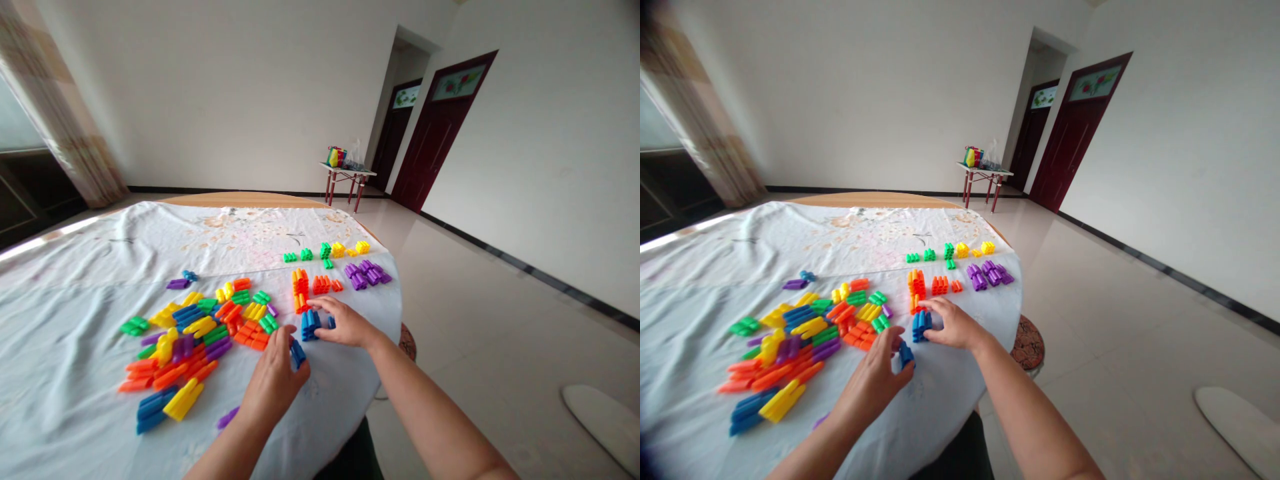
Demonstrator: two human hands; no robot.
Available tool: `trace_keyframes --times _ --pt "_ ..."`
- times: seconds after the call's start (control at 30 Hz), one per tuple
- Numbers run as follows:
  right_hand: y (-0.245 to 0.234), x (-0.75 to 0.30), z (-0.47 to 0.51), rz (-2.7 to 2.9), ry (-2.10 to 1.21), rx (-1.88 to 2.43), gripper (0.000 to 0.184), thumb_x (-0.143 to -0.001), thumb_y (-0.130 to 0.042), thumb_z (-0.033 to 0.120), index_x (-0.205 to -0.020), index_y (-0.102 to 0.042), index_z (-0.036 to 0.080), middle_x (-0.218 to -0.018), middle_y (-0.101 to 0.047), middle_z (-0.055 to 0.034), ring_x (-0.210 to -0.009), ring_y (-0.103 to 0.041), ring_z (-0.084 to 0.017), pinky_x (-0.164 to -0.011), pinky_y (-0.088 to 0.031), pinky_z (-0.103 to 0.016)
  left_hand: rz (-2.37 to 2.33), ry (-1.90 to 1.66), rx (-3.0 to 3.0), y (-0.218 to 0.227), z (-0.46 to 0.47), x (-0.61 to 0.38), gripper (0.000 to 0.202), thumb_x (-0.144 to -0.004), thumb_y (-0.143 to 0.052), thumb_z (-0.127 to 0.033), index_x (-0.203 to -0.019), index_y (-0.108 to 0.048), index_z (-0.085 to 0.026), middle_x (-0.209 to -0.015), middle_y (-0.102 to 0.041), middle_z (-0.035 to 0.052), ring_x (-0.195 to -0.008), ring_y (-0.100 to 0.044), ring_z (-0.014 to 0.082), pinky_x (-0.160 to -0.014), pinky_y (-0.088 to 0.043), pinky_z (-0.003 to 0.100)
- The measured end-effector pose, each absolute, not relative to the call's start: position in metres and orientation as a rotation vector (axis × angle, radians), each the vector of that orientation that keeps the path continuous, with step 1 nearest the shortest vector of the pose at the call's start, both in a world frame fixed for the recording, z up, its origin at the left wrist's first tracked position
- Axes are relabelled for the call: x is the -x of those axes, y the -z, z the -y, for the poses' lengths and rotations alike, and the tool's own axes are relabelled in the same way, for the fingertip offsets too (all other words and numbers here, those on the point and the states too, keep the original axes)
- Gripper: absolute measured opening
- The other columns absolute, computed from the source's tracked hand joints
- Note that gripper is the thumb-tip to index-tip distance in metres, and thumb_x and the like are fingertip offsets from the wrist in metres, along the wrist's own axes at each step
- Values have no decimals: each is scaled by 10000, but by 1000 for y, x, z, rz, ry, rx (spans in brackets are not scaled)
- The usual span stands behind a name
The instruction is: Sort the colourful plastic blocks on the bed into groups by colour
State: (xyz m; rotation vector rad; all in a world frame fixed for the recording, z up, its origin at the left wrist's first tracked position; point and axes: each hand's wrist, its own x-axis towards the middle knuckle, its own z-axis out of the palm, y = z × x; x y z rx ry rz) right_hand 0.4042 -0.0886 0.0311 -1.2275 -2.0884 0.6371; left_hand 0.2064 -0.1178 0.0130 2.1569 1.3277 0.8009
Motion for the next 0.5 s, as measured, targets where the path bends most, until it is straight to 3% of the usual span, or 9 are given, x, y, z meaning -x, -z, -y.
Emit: trace_keyframes --times 0.13,0.27,0.33,0.5 --pt "-36 -403 94 2005 -550 1208 538 -735 -625 182 -1253 -479 211 -1229 -518 -85 -1155 -482 -199 -981 -398 -371 -1326 -684 -2199 -15 118 -214 259 -729 -542 -272 -965 -503 -172 -928 -598 95 -906 -578 240 -818 -462 411" --pt "-40 -402 99 1950 -467 1180 438 -771 -579 183 -1205 -517 208 -1210 -535 -78 -1152 -479 -193 -970 -410 -362 -1356 -648 -2176 -10 115 -222 484 -721 -600 -362 -1128 -447 -149 -933 -636 120 -903 -600 272 -811 -460 440" --pt "-43 -402 104 1914 -443 1188 410 -780 -568 183 -1187 -528 211 -1191 -543 -79 -1117 -500 -191 -921 -444 -345 -1343 -719 -2164 -6 115 -224 507 -719 -609 -385 -1131 -421 -155 -977 -632 132 -920 -601 274 -801 -466 436" --pt "-42 -397 124 1895 -479 1289 302 -792 -561 182 -1091 -586 223 -1027 -594 -51 -871 -581 -149 -739 -488 -273 -1301 -804 -2140 -3 123 -217 344 -751 -572 -395 -993 -439 -189 -978 -608 88 -878 -609 241 -725 -485 378"
